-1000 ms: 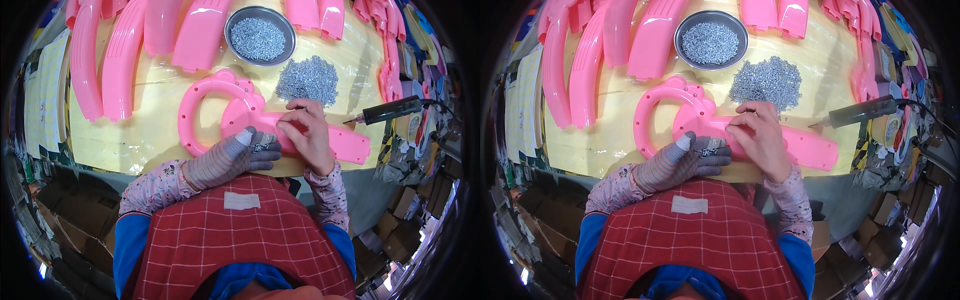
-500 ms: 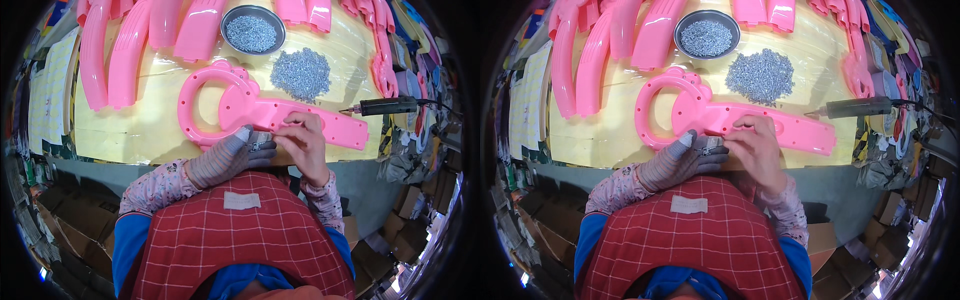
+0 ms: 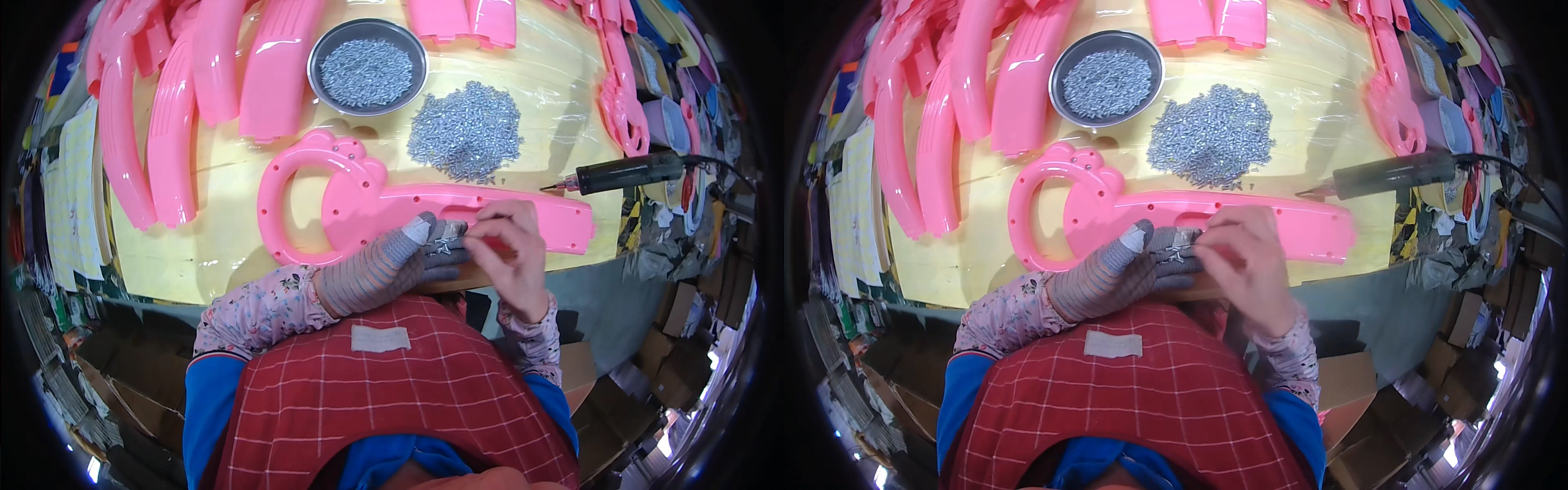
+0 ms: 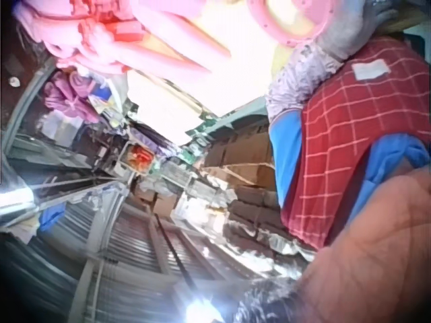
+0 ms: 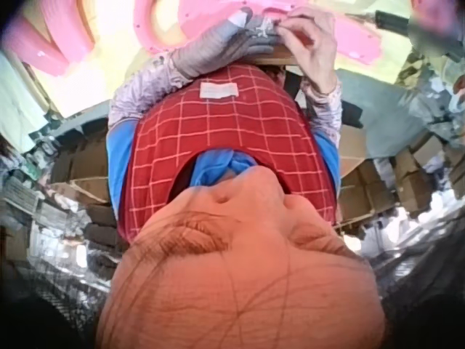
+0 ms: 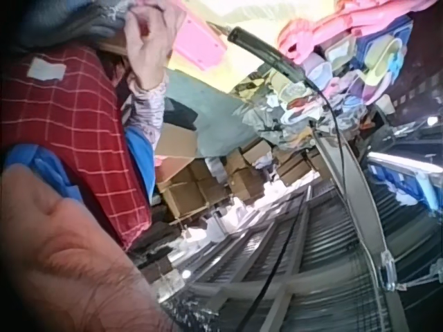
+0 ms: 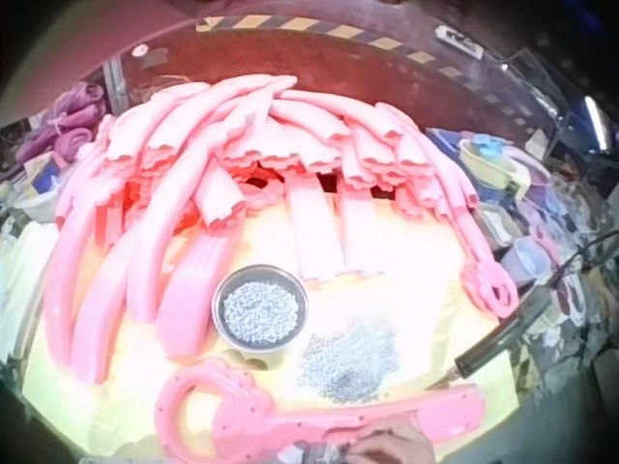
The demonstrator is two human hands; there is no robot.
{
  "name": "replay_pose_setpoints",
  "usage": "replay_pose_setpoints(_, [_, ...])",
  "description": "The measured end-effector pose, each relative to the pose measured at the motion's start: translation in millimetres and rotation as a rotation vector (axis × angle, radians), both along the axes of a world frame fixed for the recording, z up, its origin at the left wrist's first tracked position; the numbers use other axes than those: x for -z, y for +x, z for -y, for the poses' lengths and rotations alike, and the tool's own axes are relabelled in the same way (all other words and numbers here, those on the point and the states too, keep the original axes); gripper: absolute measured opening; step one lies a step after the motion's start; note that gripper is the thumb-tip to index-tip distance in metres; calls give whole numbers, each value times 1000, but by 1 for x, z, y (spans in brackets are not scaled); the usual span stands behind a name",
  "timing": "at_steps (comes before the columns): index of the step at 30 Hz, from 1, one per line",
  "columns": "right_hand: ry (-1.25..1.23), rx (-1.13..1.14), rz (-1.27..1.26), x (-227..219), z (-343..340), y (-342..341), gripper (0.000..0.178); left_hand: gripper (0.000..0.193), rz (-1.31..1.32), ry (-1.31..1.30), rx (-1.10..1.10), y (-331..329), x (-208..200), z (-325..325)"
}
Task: The person uses a handheld power tool to drive small metal fasteners into pre-drilled holes on pink plastic components. They repeatedly pick up fasteners and insert them into the holes while holding the plastic piece steady on a workbench.
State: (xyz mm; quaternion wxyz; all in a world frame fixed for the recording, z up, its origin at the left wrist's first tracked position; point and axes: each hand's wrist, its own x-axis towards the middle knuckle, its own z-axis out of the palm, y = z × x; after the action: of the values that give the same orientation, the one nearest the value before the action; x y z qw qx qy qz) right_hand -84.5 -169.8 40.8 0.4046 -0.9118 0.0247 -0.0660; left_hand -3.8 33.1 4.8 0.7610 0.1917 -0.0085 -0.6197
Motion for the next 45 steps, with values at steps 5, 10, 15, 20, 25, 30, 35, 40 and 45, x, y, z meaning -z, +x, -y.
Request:
replay_pose_setpoints(5, [-17, 43, -11, -7, 15, 12, 16, 60, -56, 62, 8, 9, 0, 12])
replay_pose_setpoints(10, [-74, -66, 6, -3, 8, 12, 18, 62, 58, -53, -21, 9, 2, 22])
replay_pose_setpoints(15, [-23, 1, -80, -4, 10, 8, 16, 76, 113, 55, 11, 3, 6, 18])
replay_pose_setpoints(20, [-109, 95, 31, -7, 15, 15, 13, 66, 25, 40, -8, 2, 7, 14])
replay_pose_setpoints(25, [-218, 49, 26, 9, 22, 26, 15, 66, 21, 56, 32, 2, 8, 11])
replay_pose_setpoints(30, [-96, 64, 58, -6, 15, 6, 17, 64, 36, 51, 2, -7, 5, 10])
replay_pose_setpoints(35, [-85, -51, 88, -5, -2, -25, 21, 60, 8, -85, 29, -20, -10, 15])
replay_pose_setpoints(40, [-37, 78, 163, 10, -4, -45, 24, 58, -6, 42, 42, -35, 1, 10])
replay_pose_setpoints(45, [-330, 86, 335, 21, 2, -31, 21, 58, -58, 67, 62, -38, 10, 5])
